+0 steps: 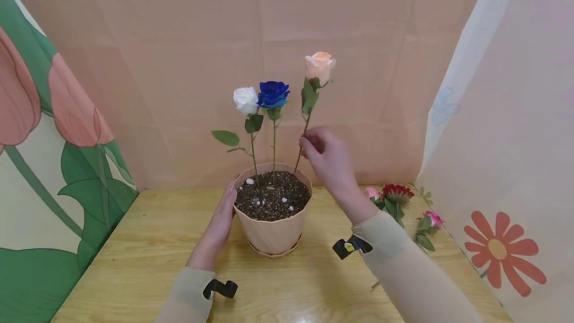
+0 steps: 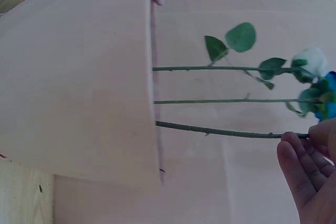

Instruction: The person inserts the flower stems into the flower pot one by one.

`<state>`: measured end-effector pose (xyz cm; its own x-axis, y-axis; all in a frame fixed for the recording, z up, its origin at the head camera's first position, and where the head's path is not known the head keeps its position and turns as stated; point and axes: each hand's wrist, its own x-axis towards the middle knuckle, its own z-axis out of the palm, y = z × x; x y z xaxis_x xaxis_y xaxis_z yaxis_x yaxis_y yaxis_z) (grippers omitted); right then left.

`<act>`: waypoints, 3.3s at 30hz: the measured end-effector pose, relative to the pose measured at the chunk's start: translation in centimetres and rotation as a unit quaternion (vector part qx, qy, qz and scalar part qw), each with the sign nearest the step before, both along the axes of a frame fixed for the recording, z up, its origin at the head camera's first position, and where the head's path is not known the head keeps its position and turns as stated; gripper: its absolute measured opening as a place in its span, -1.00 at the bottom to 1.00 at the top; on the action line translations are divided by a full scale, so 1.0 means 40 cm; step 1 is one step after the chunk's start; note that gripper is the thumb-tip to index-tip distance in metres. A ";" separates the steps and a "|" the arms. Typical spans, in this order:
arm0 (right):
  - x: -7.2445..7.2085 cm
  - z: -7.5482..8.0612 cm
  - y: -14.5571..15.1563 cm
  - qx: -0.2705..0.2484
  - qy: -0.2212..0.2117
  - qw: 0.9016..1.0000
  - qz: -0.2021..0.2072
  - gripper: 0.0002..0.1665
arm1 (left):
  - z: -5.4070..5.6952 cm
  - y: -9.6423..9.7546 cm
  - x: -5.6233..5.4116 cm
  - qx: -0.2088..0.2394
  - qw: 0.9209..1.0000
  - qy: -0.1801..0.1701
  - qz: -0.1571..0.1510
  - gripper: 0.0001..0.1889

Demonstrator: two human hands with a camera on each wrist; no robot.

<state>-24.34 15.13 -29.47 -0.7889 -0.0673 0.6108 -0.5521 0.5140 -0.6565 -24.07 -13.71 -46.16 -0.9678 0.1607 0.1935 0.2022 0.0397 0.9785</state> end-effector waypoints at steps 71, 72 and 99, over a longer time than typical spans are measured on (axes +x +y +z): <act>-0.080 -0.154 -0.097 0.081 0.020 0.996 -0.043 -0.85 | -0.007 0.005 0.005 0.001 1.000 0.001 0.010 -0.33; -0.080 -0.155 -0.097 0.078 0.019 0.996 -0.043 -0.84 | -0.007 0.006 0.005 0.001 1.000 0.002 0.009 -0.33; -0.067 -0.137 -0.091 0.064 -0.025 0.996 -0.062 -0.61 | -0.003 0.005 0.008 0.000 1.000 0.011 0.007 -0.34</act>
<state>-27.03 11.51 -34.97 -0.8250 -0.0431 0.5635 -0.4483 0.6571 -0.6060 -23.74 -13.53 -46.29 -0.9654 0.1476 0.2149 0.2233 0.0425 0.9738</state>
